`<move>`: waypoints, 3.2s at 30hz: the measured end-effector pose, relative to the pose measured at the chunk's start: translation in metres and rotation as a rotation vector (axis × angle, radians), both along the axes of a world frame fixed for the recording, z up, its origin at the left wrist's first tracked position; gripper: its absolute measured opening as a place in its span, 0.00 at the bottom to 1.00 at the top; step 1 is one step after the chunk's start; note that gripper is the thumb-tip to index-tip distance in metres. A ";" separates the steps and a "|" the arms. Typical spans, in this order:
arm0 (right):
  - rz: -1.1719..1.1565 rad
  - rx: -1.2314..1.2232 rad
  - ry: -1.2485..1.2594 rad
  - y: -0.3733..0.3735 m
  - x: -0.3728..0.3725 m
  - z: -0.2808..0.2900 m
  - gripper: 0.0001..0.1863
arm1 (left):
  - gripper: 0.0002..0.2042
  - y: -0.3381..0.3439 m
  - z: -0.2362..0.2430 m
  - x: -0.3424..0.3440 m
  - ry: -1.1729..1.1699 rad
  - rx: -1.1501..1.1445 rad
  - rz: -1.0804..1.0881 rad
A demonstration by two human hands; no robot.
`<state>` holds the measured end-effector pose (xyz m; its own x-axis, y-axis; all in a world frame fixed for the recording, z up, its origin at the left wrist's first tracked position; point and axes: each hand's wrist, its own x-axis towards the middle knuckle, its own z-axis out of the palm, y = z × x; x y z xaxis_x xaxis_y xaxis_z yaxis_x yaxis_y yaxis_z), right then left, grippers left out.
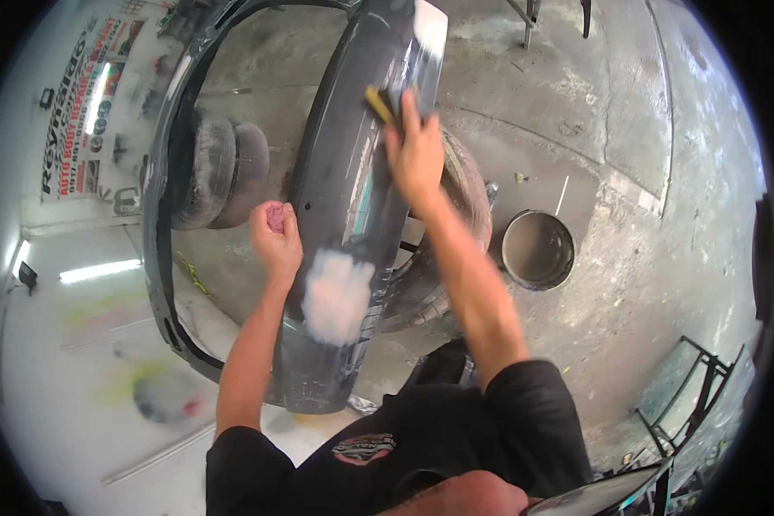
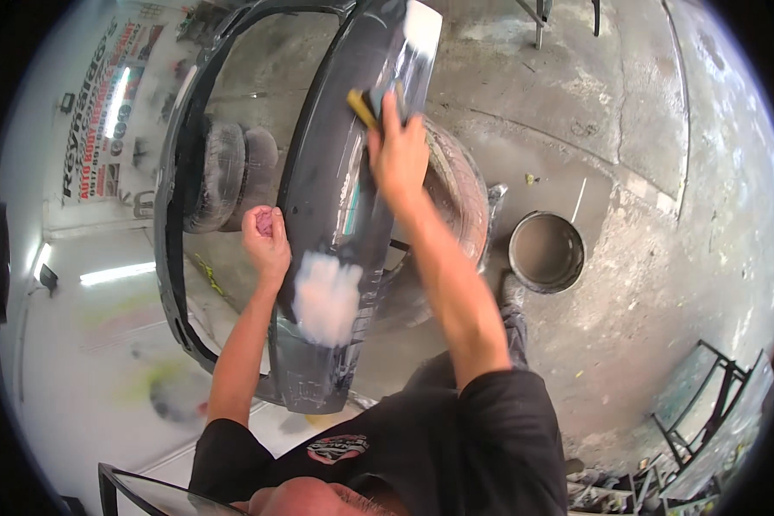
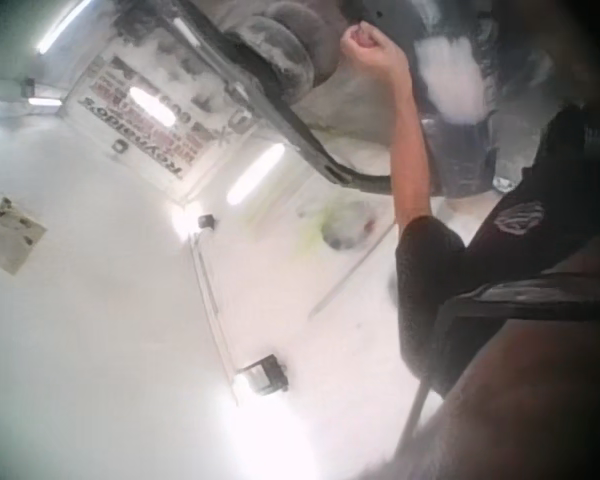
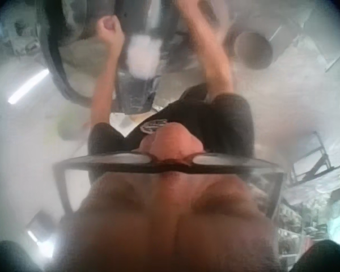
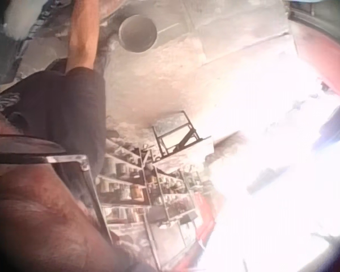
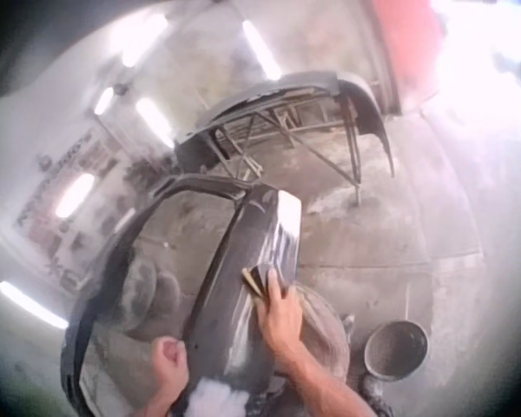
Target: The person performs wet sanding on a car door and bumper using a sanding block and a pink cloth. The person repeatedly dips the sanding block and cloth into a bucket of water before rubbing them against the surfaces of the car parts to smooth the primer.
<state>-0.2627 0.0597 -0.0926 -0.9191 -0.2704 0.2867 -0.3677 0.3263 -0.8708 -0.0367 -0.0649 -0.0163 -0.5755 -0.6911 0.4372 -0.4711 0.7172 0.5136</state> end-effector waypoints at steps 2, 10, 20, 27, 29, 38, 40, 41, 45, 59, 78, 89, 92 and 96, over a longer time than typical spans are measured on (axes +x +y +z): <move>0.089 -0.057 0.035 0.023 0.076 -0.003 0.43 | 0.08 0.000 0.003 0.010 0.029 0.010 0.019; -0.076 -0.034 -0.060 -0.007 -0.059 0.001 0.36 | 0.08 0.015 0.013 -0.018 -0.031 0.024 -0.047; -0.006 -0.045 -0.034 0.015 0.030 -0.002 0.42 | 0.08 0.005 0.003 0.002 0.010 0.016 -0.064; 0.061 0.044 -0.014 0.030 0.106 0.002 0.45 | 0.07 -0.002 -0.002 0.011 0.030 0.015 -0.080; 0.134 0.048 0.063 0.043 0.123 -0.005 0.44 | 0.07 -0.001 -0.003 0.007 0.070 0.049 -0.094; -0.010 0.053 -0.112 0.025 0.090 -0.004 0.45 | 0.07 -0.001 0.002 0.003 -0.060 -0.094 -0.067; 0.031 0.074 -0.129 0.035 0.106 -0.004 0.46 | 0.08 0.000 0.000 0.008 0.016 0.014 -0.063; 0.070 0.092 -0.141 0.038 0.110 -0.005 0.47 | 0.08 -0.001 0.000 0.009 0.010 0.014 -0.059; -0.096 0.000 -0.260 0.011 0.018 -0.002 0.43 | 0.08 0.011 0.008 -0.009 -0.011 -0.009 -0.061; -0.120 0.040 -0.252 0.002 0.017 0.002 0.43 | 0.07 0.000 0.002 -0.004 0.002 0.042 -0.070; 0.011 0.122 0.139 0.020 0.052 0.006 0.42 | 0.07 0.009 0.009 0.006 -0.020 0.058 -0.025; 0.210 0.047 0.236 0.034 0.083 0.007 0.45 | 0.08 0.011 0.009 0.004 0.065 0.084 0.004; 0.120 0.120 0.123 0.001 -0.013 0.017 0.39 | 0.07 0.014 0.013 -0.001 -0.018 -0.092 -0.045; 0.011 0.185 0.109 -0.015 -0.064 0.018 0.35 | 0.08 0.014 0.009 -0.013 -0.025 -0.042 -0.074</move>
<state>-0.3265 0.0445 -0.0744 -0.8820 -0.3372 0.3292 -0.4610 0.4727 -0.7510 -0.0499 -0.0510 -0.0073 -0.6355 -0.6279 0.4493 -0.4285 0.7709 0.4713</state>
